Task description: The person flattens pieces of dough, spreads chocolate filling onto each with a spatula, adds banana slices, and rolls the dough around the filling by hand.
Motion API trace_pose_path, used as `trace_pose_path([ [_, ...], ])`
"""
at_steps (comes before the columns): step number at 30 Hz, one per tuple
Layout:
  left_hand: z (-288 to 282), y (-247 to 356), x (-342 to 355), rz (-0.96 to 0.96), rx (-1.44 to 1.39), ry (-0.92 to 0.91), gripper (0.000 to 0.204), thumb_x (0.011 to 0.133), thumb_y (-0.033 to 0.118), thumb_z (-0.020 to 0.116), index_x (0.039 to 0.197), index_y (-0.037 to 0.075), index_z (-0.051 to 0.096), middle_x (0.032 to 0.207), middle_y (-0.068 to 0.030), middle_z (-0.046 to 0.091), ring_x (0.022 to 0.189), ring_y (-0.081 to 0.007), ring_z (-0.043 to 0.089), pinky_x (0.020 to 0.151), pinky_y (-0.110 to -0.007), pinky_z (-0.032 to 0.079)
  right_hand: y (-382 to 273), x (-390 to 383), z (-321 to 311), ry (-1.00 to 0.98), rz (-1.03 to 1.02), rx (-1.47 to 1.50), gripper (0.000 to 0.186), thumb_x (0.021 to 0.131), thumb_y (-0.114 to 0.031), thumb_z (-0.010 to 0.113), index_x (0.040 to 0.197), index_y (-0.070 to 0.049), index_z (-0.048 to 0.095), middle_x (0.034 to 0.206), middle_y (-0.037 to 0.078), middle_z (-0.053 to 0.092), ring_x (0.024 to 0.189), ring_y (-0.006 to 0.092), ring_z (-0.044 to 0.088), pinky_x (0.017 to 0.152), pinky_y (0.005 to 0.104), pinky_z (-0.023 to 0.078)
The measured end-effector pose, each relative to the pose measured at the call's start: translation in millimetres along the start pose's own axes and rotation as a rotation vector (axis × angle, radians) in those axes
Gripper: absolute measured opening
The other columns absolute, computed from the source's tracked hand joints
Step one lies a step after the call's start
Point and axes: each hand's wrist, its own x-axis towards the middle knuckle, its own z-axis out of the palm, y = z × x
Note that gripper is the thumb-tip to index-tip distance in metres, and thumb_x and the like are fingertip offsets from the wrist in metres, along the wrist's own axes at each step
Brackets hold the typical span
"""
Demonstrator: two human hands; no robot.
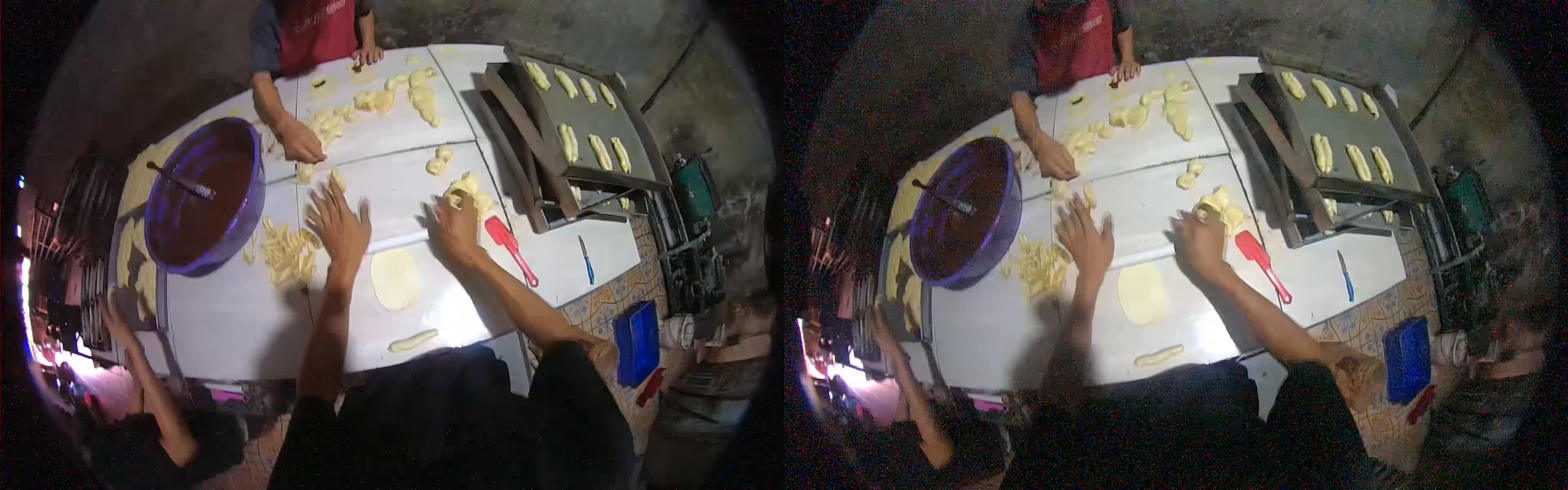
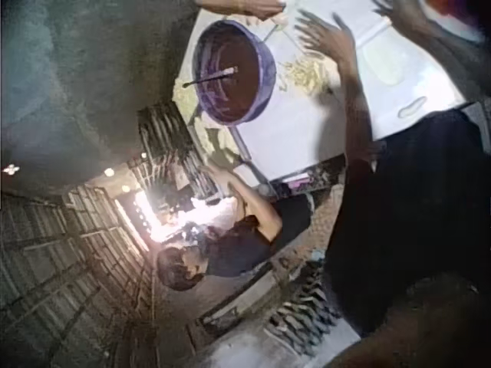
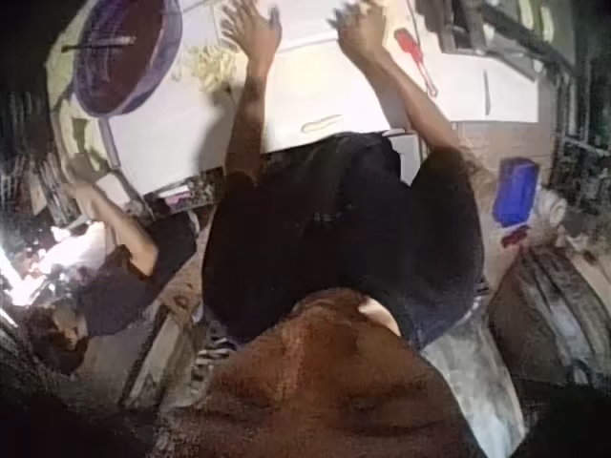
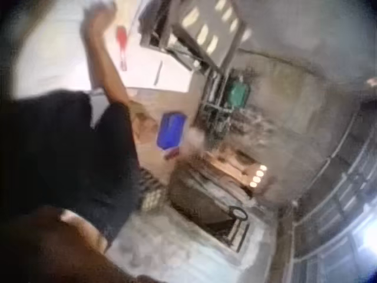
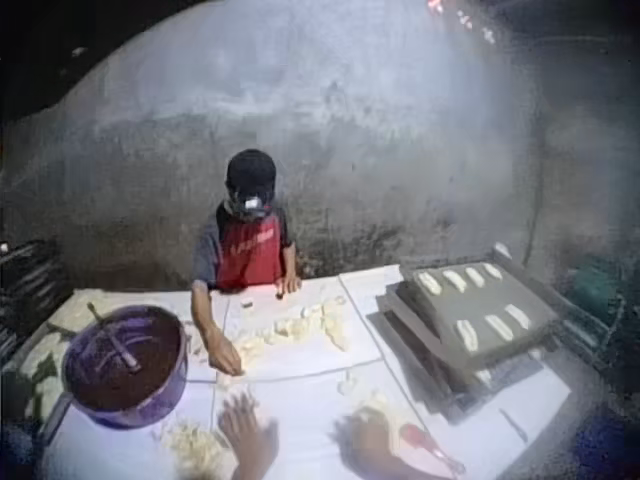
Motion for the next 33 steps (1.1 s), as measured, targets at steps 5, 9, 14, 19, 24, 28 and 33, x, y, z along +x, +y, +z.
trace_pose_path([
  [5,-42.3,9.6,-39.5,0.528,-0.222,-0.515,0.079,0.085,-0.002,0.062,0.158,0.009,0.034,0.116,-0.0164,0.063,0.111,-0.0341,0.058,0.097,-0.046,0.045,45.4,-61.8,-126.5,-0.102,0.165,-0.562,0.042,0.088,-0.025,0.072,0.125,-0.005,0.068,0.117,0.028,0.064,0.113,0.0451,0.058,0.097,0.0517,0.048],
  [9,-41.8,-12.2,-54.9,0.283,-0.211,-0.419,0.081,0.076,-0.009,0.058,0.154,0.006,0.042,0.126,-0.0158,0.061,0.114,-0.0341,0.058,0.097,-0.046,0.045,81.4,-99.1,-120.1,-0.045,0.114,-0.470,0.044,0.085,-0.013,0.071,0.128,-0.005,0.063,0.093,0.023,0.063,0.088,0.0426,0.062,0.077,0.0496,0.053],
  [14,-111.8,-59.3,-130.8,-0.177,-0.099,-0.087,0.066,0.086,-0.009,0.057,0.149,0.009,0.051,0.124,-0.0197,0.060,0.116,-0.0380,0.057,0.102,-0.048,0.044,51.5,-84.0,-128.6,-0.188,0.280,-0.071,0.036,0.086,-0.003,0.067,0.121,-0.001,0.063,0.091,0.024,0.065,0.077,0.0412,0.066,0.068,0.0441,0.053],
  [19,-114.1,-138.0,-248.3,-0.502,0.317,-0.007,0.064,0.088,-0.007,0.054,0.149,0.014,0.053,0.124,-0.0166,0.061,0.118,-0.0366,0.057,0.100,-0.049,0.045,-77.2,-11.3,-99.4,-0.459,-0.098,0.129,0.031,0.094,0.004,0.058,0.125,-0.001,0.062,0.097,0.013,0.062,0.072,0.0153,0.064,0.062,0.0316,0.050],
  [24,-125.8,-136.3,-240.5,-0.520,0.510,0.010,0.072,0.082,0.003,0.061,0.151,0.022,0.052,0.122,-0.0166,0.061,0.116,-0.0353,0.058,0.100,-0.050,0.045,-265.1,118.8,14.2,-0.614,-0.726,-0.026,0.023,0.098,-0.006,0.061,0.119,-0.002,0.069,0.099,0.015,0.063,0.074,0.0255,0.065,0.066,0.0396,0.052],
  [28,-145.8,-125.4,-226.3,-0.621,0.397,-0.021,0.061,0.084,0.013,0.058,0.145,0.019,0.060,0.122,-0.0152,0.060,0.115,-0.0379,0.056,0.101,-0.053,0.043,-361.4,173.2,153.1,-0.770,-0.945,-0.369,0.026,0.091,-0.014,0.067,0.114,-0.005,0.073,0.108,0.019,0.069,0.093,0.0395,0.070,0.079,0.0493,0.057],
  [33,-145.1,-127.0,-227.9,-0.633,0.419,-0.003,0.055,0.091,0.018,0.053,0.146,0.017,0.056,0.120,-0.0188,0.062,0.108,-0.0395,0.058,0.098,-0.054,0.041,-402.2,179.7,263.4,-1.030,-1.041,-0.714,0.025,0.082,-0.023,0.071,0.102,-0.008,0.075,0.097,0.020,0.074,0.098,0.0374,0.072,0.079,0.0495,0.058],
])
